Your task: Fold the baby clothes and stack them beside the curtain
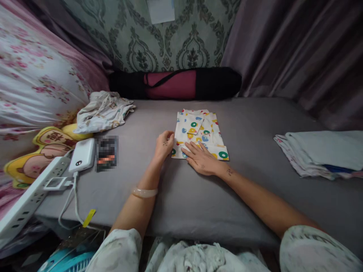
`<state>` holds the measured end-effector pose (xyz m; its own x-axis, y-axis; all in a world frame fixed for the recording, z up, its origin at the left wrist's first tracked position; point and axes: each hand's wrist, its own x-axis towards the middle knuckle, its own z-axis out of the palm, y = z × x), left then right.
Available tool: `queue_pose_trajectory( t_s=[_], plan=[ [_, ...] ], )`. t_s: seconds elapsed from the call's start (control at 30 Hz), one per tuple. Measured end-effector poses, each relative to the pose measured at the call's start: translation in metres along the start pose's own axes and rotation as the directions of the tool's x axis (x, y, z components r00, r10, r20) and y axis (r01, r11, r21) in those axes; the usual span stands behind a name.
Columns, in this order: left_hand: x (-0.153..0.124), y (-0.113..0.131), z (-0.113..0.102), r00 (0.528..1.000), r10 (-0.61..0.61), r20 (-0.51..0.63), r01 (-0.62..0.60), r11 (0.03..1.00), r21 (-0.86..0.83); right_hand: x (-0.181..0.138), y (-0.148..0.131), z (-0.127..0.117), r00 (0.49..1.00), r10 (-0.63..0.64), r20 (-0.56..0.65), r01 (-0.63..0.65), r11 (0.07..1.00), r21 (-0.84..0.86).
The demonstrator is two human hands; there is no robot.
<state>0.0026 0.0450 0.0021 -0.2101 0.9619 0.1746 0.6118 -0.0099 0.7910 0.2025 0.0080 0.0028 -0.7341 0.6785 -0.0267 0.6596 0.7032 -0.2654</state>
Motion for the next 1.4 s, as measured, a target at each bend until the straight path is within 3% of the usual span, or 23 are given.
queue_pose_trajectory(
  t_s=[0.1, 0.17, 0.37, 0.5, 0.7, 0.8, 0.87, 1.0, 1.13, 1.2, 1.27, 1.4],
  plan=[
    [-0.007, 0.012, -0.001, 0.989, 0.113, 0.094, -0.116, 0.993, 0.024, 0.001, 0.007, -0.006, 1.000, 0.001, 0.026, -0.004, 0.993, 0.119],
    [-0.012, 0.019, -0.002, 0.949, 0.231, 0.213, -0.245, 0.969, 0.039, -0.002, 0.014, -0.012, 0.999, 0.024, 0.022, -0.028, 0.976, 0.217],
    [-0.022, 0.025, 0.001, 0.711, 0.470, 0.522, -0.561, 0.828, 0.020, -0.030, 0.043, -0.026, 0.986, 0.154, -0.062, -0.138, 0.969, 0.206],
    [-0.024, 0.022, 0.004, 0.621, 0.521, 0.585, -0.668, 0.742, 0.048, -0.046, 0.052, -0.022, 0.992, 0.119, -0.040, -0.110, 0.979, 0.170],
    [-0.031, 0.029, 0.006, 0.579, 0.567, 0.586, -0.769, 0.618, 0.161, -0.051, 0.050, -0.011, 0.981, 0.042, -0.187, -0.035, 0.998, 0.043],
    [-0.033, 0.033, 0.009, 0.580, 0.586, 0.566, -0.788, 0.578, 0.210, -0.052, 0.054, -0.010, 0.965, 0.009, -0.261, -0.007, 1.000, 0.008],
    [-0.033, 0.032, 0.010, 0.610, 0.591, 0.528, -0.775, 0.583, 0.243, -0.054, 0.063, -0.010, 0.955, 0.009, -0.298, -0.003, 1.000, 0.020],
    [-0.032, 0.030, 0.007, 0.658, 0.570, 0.491, -0.739, 0.615, 0.275, -0.058, 0.089, -0.014, 0.936, 0.109, -0.335, -0.060, 0.986, 0.153],
    [-0.031, 0.031, 0.000, 0.614, 0.514, 0.599, -0.750, 0.616, 0.241, -0.061, 0.106, -0.018, 0.919, 0.216, -0.330, -0.107, 0.942, 0.320],
    [-0.029, 0.031, -0.004, 0.617, 0.475, 0.628, -0.735, 0.632, 0.244, -0.061, 0.109, -0.019, 0.909, 0.251, -0.333, -0.113, 0.917, 0.383],
    [-0.025, 0.027, -0.009, 0.656, 0.431, 0.620, -0.692, 0.671, 0.265, -0.061, 0.110, -0.019, 0.901, 0.276, -0.334, -0.115, 0.895, 0.430],
    [-0.014, 0.011, -0.020, 0.777, 0.340, 0.531, -0.532, 0.804, 0.264, -0.061, 0.111, -0.021, 0.888, 0.310, -0.340, -0.112, 0.863, 0.493]
  ],
)
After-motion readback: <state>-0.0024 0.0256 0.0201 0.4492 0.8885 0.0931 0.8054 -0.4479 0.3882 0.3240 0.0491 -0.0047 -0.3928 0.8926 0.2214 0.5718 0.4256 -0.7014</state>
